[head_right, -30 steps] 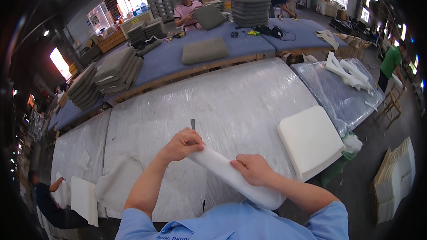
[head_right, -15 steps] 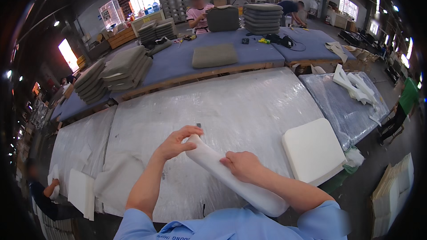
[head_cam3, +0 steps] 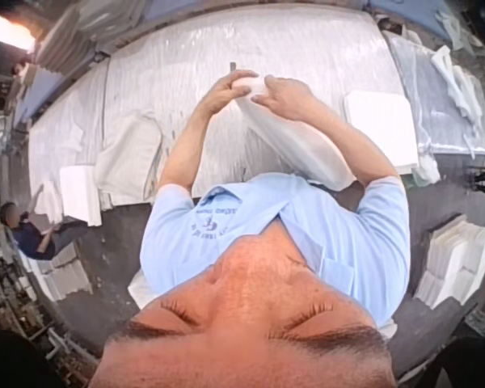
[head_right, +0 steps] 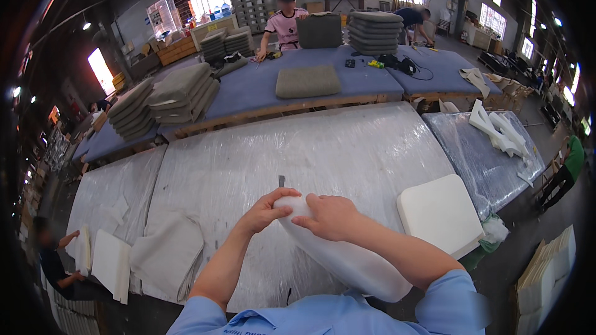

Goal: The person rolls a white foam sheet into a tight cylinder on a workbench. They smooth and fold the sheet before rolling it and then place the rolled foam aside.

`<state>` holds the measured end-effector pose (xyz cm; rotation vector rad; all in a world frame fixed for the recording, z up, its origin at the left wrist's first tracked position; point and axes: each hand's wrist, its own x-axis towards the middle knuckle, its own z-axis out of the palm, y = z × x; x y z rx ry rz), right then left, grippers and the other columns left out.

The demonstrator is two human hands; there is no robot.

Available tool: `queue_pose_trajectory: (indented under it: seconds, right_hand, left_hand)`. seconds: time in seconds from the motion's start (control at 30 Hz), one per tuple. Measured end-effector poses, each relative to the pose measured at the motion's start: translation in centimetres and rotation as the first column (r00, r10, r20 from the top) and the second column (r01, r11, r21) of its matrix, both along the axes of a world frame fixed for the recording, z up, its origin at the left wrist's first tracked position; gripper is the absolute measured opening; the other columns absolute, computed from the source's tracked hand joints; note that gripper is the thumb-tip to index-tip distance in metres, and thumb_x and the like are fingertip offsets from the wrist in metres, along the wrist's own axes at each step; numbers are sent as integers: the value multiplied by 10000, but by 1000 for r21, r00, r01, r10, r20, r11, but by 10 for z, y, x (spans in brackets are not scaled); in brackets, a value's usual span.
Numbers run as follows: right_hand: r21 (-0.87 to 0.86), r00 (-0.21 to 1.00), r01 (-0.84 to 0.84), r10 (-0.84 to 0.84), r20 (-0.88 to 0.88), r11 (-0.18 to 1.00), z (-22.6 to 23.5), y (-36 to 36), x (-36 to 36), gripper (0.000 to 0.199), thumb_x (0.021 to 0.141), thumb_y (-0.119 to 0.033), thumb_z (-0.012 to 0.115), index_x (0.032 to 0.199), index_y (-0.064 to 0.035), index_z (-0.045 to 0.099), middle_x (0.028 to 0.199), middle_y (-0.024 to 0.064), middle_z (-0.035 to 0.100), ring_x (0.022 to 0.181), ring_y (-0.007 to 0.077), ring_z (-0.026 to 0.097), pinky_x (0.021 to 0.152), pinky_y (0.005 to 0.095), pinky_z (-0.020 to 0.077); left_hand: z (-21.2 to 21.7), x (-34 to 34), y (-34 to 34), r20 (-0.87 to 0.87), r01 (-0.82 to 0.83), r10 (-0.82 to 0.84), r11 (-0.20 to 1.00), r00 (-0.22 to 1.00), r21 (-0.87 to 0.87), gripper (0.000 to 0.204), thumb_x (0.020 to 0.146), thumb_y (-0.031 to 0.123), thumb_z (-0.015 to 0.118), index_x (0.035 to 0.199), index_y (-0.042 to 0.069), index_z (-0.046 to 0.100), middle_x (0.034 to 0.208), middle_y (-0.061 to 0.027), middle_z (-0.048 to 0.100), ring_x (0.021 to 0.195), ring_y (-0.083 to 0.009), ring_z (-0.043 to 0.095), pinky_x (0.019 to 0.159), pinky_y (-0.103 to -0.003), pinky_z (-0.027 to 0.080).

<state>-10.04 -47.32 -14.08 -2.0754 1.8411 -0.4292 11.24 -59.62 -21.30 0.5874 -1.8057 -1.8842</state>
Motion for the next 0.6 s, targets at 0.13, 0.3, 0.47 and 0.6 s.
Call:
queue_pose_trajectory:
  seconds: [0.13,0.3,0.47,0.6]
  right_hand:
    - [18,991,-7,5,131,1000,-21,-14,2,436,1056,-434,530,919,-30,619,870,184,687,871,375,682,789,479,505]
    - [156,882,73,-136,450,985,-37,-10,4,466,1072,-431,494,948,-9,648,864,180,684,829,324,665,783,449,503]
    - [182,801,94,-183,570,979,-44,-6,6,462,1076,-416,489,996,-5,684,884,179,692,818,298,659,791,427,501]
    - [277,820,49,-197,538,960,-39,-8,10,468,1079,-416,484,1026,-4,699,917,180,710,839,307,664,810,427,505]
  left_hand:
    - [9,-4,-4,100,-29,25,999,995,38,268,980,179,715,1237,102,707,1180,-24,695,1088,-157,653,950,-306,523]
    - [4,-11,-7,156,-104,116,991,981,-83,142,999,205,683,1073,85,701,985,19,690,893,-85,615,788,-269,499]
    - [-3,-27,-5,186,-127,137,990,973,-67,160,1020,223,634,991,86,709,908,30,660,836,-75,568,751,-264,473]
    - [2,-27,-8,282,-155,175,983,943,-95,190,1022,238,629,1025,75,728,919,-5,686,864,-118,603,778,-299,496]
